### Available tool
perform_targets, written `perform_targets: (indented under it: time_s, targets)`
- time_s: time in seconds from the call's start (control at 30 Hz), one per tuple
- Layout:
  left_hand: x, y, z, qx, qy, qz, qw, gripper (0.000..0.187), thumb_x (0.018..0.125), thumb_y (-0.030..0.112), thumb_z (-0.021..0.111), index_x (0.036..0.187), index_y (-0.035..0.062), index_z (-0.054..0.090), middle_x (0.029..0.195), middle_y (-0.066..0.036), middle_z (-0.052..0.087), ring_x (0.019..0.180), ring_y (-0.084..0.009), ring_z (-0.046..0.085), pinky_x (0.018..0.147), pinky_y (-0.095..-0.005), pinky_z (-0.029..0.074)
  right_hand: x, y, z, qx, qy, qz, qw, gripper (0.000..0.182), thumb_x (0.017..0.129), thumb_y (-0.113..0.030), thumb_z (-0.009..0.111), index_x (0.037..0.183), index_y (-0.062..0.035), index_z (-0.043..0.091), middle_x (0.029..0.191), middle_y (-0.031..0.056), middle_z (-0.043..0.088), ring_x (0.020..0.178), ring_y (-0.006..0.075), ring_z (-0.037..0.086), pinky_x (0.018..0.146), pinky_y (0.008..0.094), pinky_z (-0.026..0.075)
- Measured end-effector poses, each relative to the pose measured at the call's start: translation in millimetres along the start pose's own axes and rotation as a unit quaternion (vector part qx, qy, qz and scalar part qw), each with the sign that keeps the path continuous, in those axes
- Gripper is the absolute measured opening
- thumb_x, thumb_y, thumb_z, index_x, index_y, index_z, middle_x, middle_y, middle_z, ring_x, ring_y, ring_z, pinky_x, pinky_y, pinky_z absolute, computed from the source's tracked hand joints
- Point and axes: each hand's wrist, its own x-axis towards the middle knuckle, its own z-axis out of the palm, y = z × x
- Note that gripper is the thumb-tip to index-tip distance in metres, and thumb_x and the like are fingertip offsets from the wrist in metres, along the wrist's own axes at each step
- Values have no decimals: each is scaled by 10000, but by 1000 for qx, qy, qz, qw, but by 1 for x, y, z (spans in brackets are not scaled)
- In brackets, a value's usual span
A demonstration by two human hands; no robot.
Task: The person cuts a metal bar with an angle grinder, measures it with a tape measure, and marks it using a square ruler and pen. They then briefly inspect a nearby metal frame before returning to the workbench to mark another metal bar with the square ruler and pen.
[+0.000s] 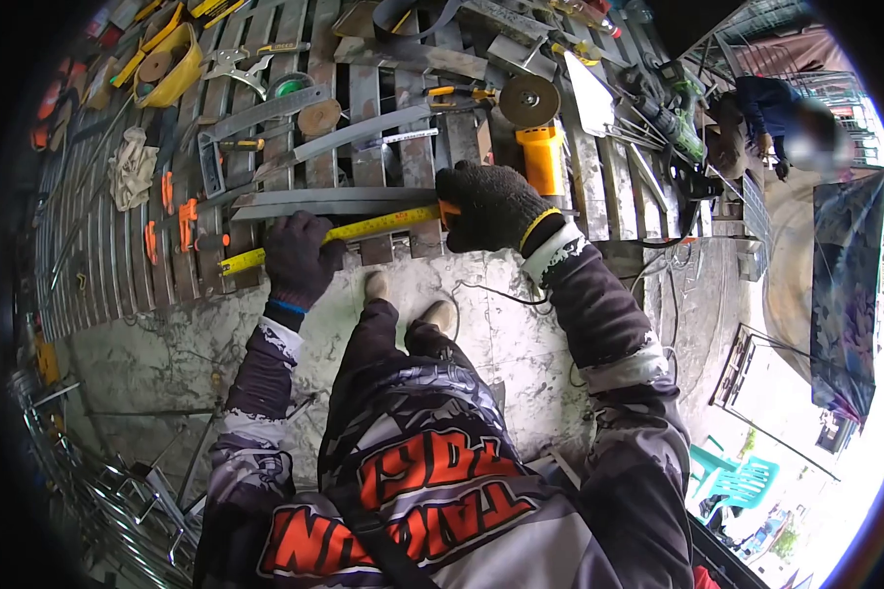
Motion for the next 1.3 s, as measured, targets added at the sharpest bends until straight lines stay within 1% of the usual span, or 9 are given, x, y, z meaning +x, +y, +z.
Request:
perform_targets:
  time_s: [0.17, 0.27, 0.53, 0.73, 0.93, 1.17, 1.2, 1.23, 1.3]
  targets:
    - [-12, -40, -10, 15, 16, -8, 1000, 331, 796, 353, 739, 1021, 111, 753, 1018, -93, 690, 930, -337, 649, 816, -485, 519, 11, -12, 2, -91, 65, -19, 993, 504, 729, -244, 868, 1175, -145, 654, 1023, 122, 675, 994, 356, 677, 847, 457, 572]
    - [-13, -42, -12, 0, 22, -18, 1000, 326, 798, 354, 727, 1011, 110, 756, 1002, -94, 693, 924, -336, 652, 818, -489, 521, 3, 5, 12, 1, 80, -39, 996, 485, 777, -265, 819, 1211, -184, 621, 1062, 90, 638, 1015, 346, 675, 792, 473, 581]
    - [-11, -41, -13, -7, 40, -18, 999, 298, 787, 316, 735, 983, 91, 743, 974, -98, 687, 923, -343, 642, 805, -489, 508, 6, -7, 11, -11, 129, -69, 989, 517, 762, -171, 840, 1229, -172, 620, 1120, 102, 601, 1025, 347, 650, 821, 465, 580]
    - [-8, -37, -16, -12, 30, -31, 999, 295, 778, 306, 736, 979, 90, 740, 967, -103, 692, 916, -349, 645, 789, -493, 512, 5, -22, 10, -57, 120, -8, 991, 415, 840, -168, 757, 1236, -141, 634, 1124, 129, 607, 1092, 373, 609, 877, 484, 562]
    - [-8, -37, -15, -10, 33, -24, 999, 312, 773, 327, 731, 989, 103, 752, 960, -102, 704, 902, -347, 653, 778, -496, 529, 10, -13, 14, 43, 145, -1, 989, 253, 922, -150, 652, 1155, -68, 706, 1032, 173, 657, 1009, 394, 651, 893, 488, 553]
    - [-8, -36, -16, -30, 24, -19, 999, 313, 785, 344, 758, 994, 112, 739, 977, -99, 683, 940, -343, 641, 809, -490, 519, 10, -17, 12, 74, 158, 16, 984, 156, 866, -165, 711, 1006, -96, 713, 976, 156, 670, 936, 397, 665, 808, 481, 546]
    - [-12, -41, -3, -11, 100, 28, 995, 324, 782, 353, 764, 996, 111, 731, 982, -108, 670, 957, -349, 624, 820, -501, 500, 13, -19, 13, 83, 165, 4, 983, 139, 851, -162, 723, 975, -101, 712, 959, 151, 669, 924, 398, 663, 795, 479, 542]
    - [-10, -39, -9, -11, 25, -10, 1000, 327, 767, 349, 770, 975, 100, 728, 985, -117, 667, 972, -354, 614, 835, -508, 492, 13, -23, 12, 98, 184, 9, 978, 119, 848, -154, 727, 954, -101, 716, 931, 152, 663, 903, 402, 660, 787, 482, 540]
    - [-11, -37, -16, -33, 47, -13, 998, 340, 743, 336, 820, 971, 101, 731, 983, -102, 658, 977, -356, 611, 847, -487, 491, 17, -28, 14, 76, 170, 55, 981, 123, 842, -178, 745, 934, -107, 704, 923, 150, 660, 901, 408, 663, 784, 493, 529]
